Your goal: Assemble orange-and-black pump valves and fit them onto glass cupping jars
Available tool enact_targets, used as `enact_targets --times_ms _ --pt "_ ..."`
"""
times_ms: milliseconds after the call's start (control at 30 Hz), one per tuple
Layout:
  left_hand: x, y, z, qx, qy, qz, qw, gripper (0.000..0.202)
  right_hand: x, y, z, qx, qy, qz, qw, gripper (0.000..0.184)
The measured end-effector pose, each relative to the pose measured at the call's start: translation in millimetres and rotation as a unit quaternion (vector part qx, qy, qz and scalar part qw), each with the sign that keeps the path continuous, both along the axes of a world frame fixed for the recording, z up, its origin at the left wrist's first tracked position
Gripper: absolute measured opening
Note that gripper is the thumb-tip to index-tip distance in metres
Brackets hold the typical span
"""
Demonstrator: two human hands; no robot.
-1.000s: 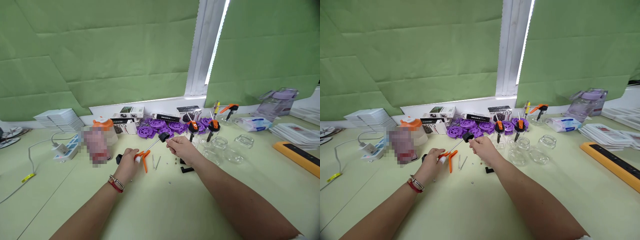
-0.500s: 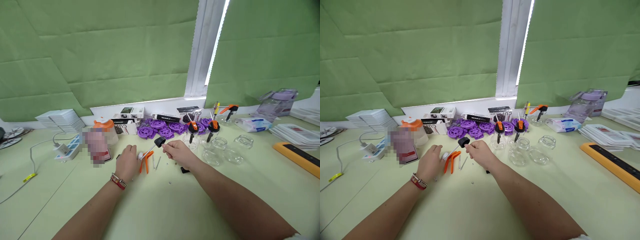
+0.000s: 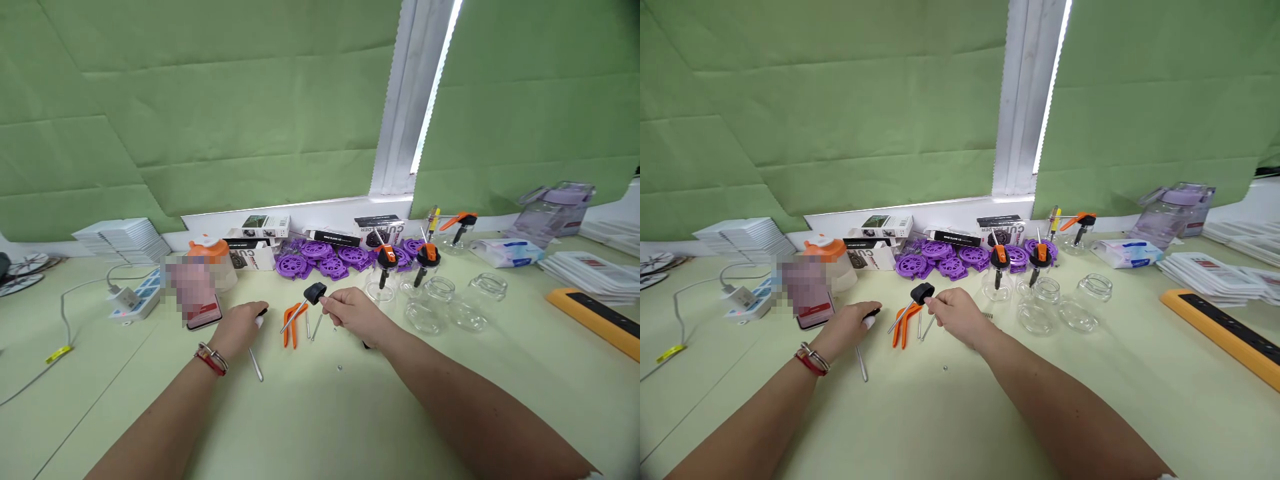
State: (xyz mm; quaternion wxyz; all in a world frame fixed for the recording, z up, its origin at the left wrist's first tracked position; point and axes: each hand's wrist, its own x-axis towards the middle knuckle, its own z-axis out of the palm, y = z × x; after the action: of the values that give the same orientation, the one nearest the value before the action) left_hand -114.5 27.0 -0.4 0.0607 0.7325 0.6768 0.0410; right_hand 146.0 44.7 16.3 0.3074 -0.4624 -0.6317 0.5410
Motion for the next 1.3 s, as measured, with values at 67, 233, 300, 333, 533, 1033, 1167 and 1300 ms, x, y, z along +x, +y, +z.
enact_targets --times_ms 67,233,300,333,533,1033,1167,1300 --pt "-6.0 -3.3 6.4 -0.019 -0.022 0.019 0.999 0.048 -2.4 -3.6 -0.7 0.004 -0.005 0.012 1.0 0.034" --pt "-32.6 -23.4 27.3 -0.07 -0.074 0.022 0.995 0.033 -11.7 -21.0 -2.3 0.069 -0.028 0.067 0.995 0.033" --pt "-49.8 -37.8 34.7 -0.112 -0.104 0.03 0.988 0.026 -16.4 -29.1 0.1 0.111 -0.049 0.095 0.988 0.031" --pt "-60.1 -46.0 37.4 -0.137 -0.132 0.06 0.98 0.023 -19.0 -32.7 1.8 0.137 -0.066 0.107 0.983 0.031" --pt "-111.4 -86.7 33.3 -0.166 -0.338 0.204 0.904 0.021 -47.3 -46.4 -0.7 0.312 -0.211 0.129 0.918 0.029" --pt "-56.3 -65.9 -4.3 -0.101 -0.33 0.199 0.917 0.031 -110.3 -61.5 -29.7 0.447 -0.388 0.269 0.76 0.017" --pt "-65.8 -63.2 -7.1 -0.026 -0.19 0.153 0.969 0.039 -85.9 -43.7 -13.9 0.489 -0.347 0.18 0.78 0.035" --pt "-72.6 -60.9 -9.9 -0.002 -0.129 0.12 0.984 0.043 -30.4 3.1 23.2 0.461 -0.322 -0.095 0.821 0.046"
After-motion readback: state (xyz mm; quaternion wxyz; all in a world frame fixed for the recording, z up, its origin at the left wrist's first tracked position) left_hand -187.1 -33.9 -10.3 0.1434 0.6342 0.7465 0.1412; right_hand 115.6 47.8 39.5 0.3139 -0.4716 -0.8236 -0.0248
